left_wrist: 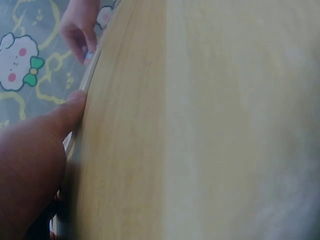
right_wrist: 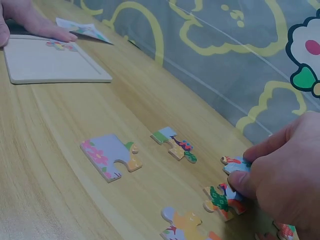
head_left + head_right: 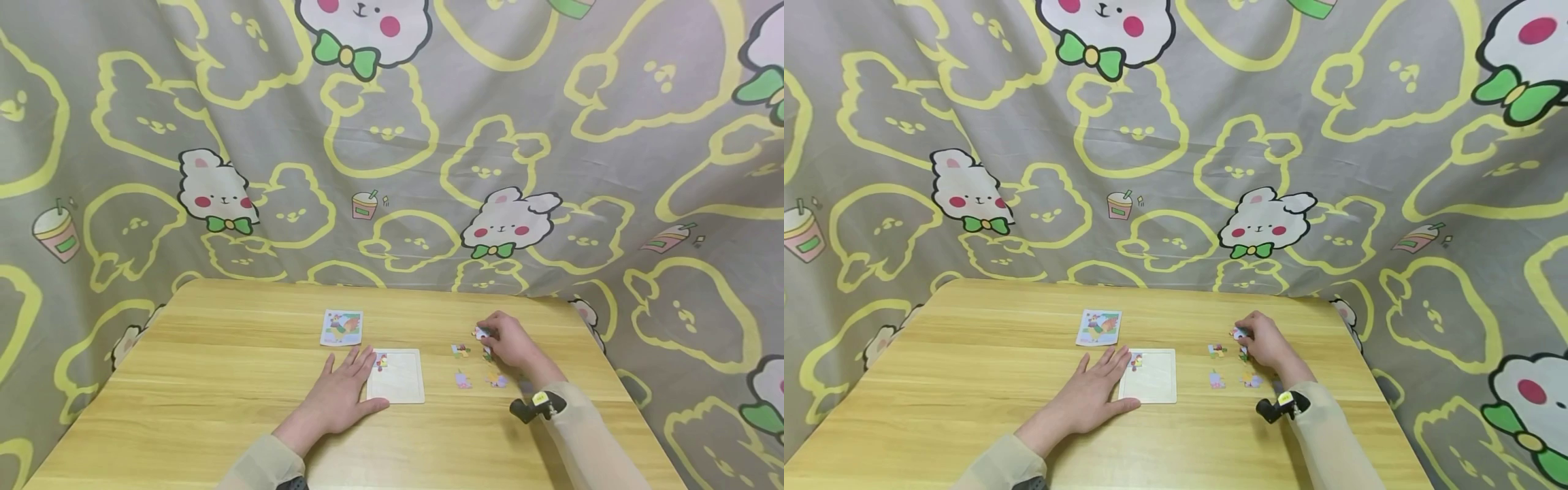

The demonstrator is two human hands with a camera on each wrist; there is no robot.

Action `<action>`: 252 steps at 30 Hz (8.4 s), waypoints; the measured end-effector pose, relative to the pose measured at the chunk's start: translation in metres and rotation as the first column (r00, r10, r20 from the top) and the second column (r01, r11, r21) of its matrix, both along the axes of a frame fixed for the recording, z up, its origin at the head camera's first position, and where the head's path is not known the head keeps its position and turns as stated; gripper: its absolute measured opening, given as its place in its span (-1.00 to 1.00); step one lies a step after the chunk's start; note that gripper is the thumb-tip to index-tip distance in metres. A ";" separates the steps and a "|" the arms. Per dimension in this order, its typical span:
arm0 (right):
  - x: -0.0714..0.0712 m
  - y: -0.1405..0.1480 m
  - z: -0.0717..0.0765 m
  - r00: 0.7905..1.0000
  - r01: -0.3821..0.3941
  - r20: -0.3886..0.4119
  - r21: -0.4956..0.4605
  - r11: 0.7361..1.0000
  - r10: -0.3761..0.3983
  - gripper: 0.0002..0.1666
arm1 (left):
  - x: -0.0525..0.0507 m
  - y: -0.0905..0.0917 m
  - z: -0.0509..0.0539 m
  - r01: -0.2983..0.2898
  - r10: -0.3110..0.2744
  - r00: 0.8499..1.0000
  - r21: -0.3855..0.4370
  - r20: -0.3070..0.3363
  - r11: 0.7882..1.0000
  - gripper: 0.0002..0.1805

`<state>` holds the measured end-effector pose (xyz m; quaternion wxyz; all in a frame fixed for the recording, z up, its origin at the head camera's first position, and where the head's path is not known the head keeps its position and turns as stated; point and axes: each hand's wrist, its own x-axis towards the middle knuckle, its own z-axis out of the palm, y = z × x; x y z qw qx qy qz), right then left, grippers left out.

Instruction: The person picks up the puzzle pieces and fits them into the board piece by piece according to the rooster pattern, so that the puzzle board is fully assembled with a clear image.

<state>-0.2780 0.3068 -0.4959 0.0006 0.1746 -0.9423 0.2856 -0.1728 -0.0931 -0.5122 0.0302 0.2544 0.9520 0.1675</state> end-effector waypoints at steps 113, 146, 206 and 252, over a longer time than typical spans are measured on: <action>0.040 -0.145 -0.009 0.934 -0.321 -0.139 0.080 0.944 0.330 -0.57 | -0.001 0.001 0.003 -0.006 0.006 1.000 -0.024 0.001 1.000 0.06; 0.044 -0.154 -0.019 0.934 -0.303 -0.181 0.061 0.951 0.309 -0.58 | -0.004 0.007 0.011 0.079 -0.087 0.995 -0.142 -0.048 0.987 -0.07; 0.033 -0.156 -0.014 0.967 -0.253 0.001 -0.085 0.964 0.254 -0.67 | -0.008 0.012 0.011 0.056 -0.055 0.997 -0.010 0.054 0.998 -0.06; 0.041 -0.136 -0.006 0.952 -0.305 -0.064 -0.068 0.950 0.301 -0.59 | -0.007 0.017 0.011 0.034 -0.033 0.998 -0.024 0.047 0.999 -0.06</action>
